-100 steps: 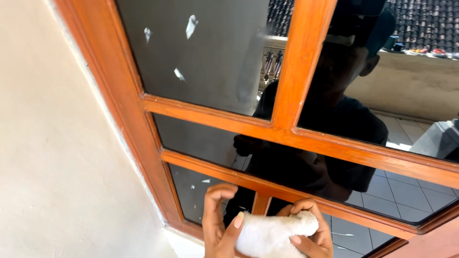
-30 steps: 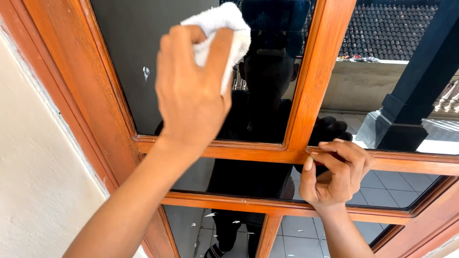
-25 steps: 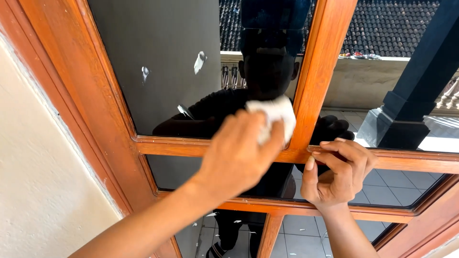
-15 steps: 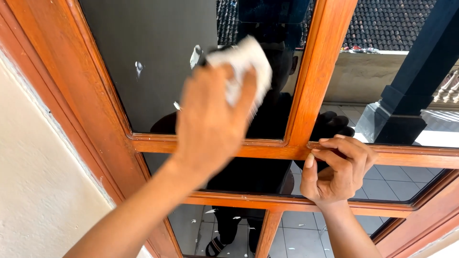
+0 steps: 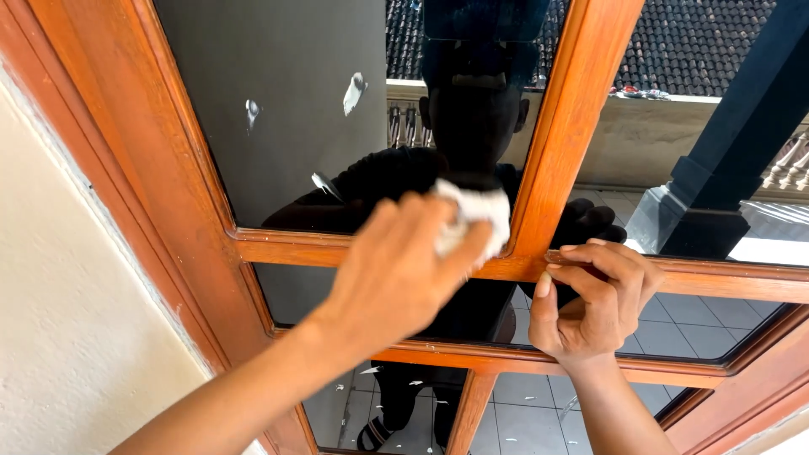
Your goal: The person wipes the glass panes and frame of a wooden door clean with a cloth, alternating between hands and occasionally unfolding and folding the cloth.
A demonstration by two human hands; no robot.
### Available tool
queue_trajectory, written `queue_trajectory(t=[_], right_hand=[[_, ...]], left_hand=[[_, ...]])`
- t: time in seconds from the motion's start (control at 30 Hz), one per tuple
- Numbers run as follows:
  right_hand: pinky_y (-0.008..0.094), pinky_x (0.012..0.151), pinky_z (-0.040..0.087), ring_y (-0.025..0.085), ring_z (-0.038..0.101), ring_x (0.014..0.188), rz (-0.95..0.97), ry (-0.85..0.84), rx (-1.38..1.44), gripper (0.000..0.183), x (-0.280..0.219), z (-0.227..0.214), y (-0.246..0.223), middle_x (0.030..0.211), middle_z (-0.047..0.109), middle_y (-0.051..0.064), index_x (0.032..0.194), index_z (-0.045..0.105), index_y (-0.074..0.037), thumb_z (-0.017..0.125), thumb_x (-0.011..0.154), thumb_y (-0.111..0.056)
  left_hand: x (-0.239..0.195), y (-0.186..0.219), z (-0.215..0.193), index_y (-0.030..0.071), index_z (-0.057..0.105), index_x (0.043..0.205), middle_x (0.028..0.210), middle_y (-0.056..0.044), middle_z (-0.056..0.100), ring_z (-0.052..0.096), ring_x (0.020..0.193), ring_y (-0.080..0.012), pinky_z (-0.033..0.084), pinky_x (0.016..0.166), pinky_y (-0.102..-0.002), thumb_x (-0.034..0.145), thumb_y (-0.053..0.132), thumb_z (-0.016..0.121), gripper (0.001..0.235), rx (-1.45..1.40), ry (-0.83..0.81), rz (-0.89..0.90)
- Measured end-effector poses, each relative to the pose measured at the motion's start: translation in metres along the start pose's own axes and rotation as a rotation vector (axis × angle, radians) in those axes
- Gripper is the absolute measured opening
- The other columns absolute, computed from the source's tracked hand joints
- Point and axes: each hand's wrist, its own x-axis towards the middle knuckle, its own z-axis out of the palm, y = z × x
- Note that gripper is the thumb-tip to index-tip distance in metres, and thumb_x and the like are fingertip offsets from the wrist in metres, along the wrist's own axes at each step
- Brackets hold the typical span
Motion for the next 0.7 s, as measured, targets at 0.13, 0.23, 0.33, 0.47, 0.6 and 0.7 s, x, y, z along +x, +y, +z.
queue_trajectory(t=[0.13,0.23,0.33,0.47,0.6,0.7], right_hand=[[0.038,0.094,0.043,0.03,0.054,0.109,-0.012,-0.024,-0.023,0.011,-0.001,-0.002,0.0,0.105,0.067,0.01,0.094,0.061,-0.007,0.071,0.093,-0.013],[0.038,0.095,0.043,0.028,0.055,0.108,-0.007,0.002,-0.005,0.011,-0.001,0.0,0.002,0.104,0.067,0.009,0.094,0.061,-0.007,0.07,0.093,-0.014],[0.037,0.095,0.044,0.028,0.054,0.107,-0.001,0.041,0.023,0.011,-0.002,0.001,0.002,0.101,0.068,0.007,0.093,0.061,-0.007,0.069,0.094,-0.014],[0.037,0.095,0.043,0.027,0.055,0.108,0.01,0.001,-0.007,0.012,-0.004,0.001,0.001,0.103,0.068,0.008,0.095,0.061,-0.008,0.07,0.097,-0.016],[0.036,0.095,0.043,0.028,0.054,0.11,0.002,-0.007,-0.014,0.013,-0.005,0.001,0.002,0.103,0.067,0.009,0.095,0.061,-0.008,0.07,0.098,-0.017],[0.036,0.093,0.042,0.027,0.055,0.108,0.003,0.011,-0.011,0.012,-0.004,0.002,0.003,0.101,0.068,0.008,0.094,0.062,-0.008,0.069,0.097,-0.016]], left_hand=[[0.02,-0.024,-0.014,0.01,0.072,0.129,0.111,-0.016,0.059,0.053,0.088,-0.023,0.038,0.07,-0.035,0.102,0.015,0.069,0.028,0.059,-0.008,0.106],[0.04,-0.04,-0.027,0.011,0.072,0.127,0.107,-0.015,0.059,0.054,0.088,-0.0249,0.037,0.07,-0.039,0.099,0.015,0.071,0.028,0.197,0.148,-0.001],[0.024,-0.024,-0.017,0.008,0.071,0.126,0.108,-0.014,0.058,0.055,0.092,-0.0269,0.038,0.073,-0.041,0.098,0.016,0.074,0.03,0.177,0.172,-0.107],[-0.008,0.0,-0.008,0.008,0.072,0.126,0.107,-0.016,0.058,0.053,0.086,-0.0242,0.038,0.071,-0.038,0.098,0.016,0.073,0.03,-0.047,-0.064,-0.017],[0.017,-0.03,-0.044,0.011,0.075,0.117,0.099,-0.011,0.058,0.053,0.082,-0.0256,0.037,0.066,-0.039,0.092,0.024,0.075,0.028,0.289,0.064,-0.069],[0.017,-0.035,-0.046,0.008,0.076,0.119,0.102,-0.012,0.06,0.055,0.086,-0.0248,0.037,0.068,-0.039,0.081,0.018,0.074,0.04,0.333,0.009,-0.187]])
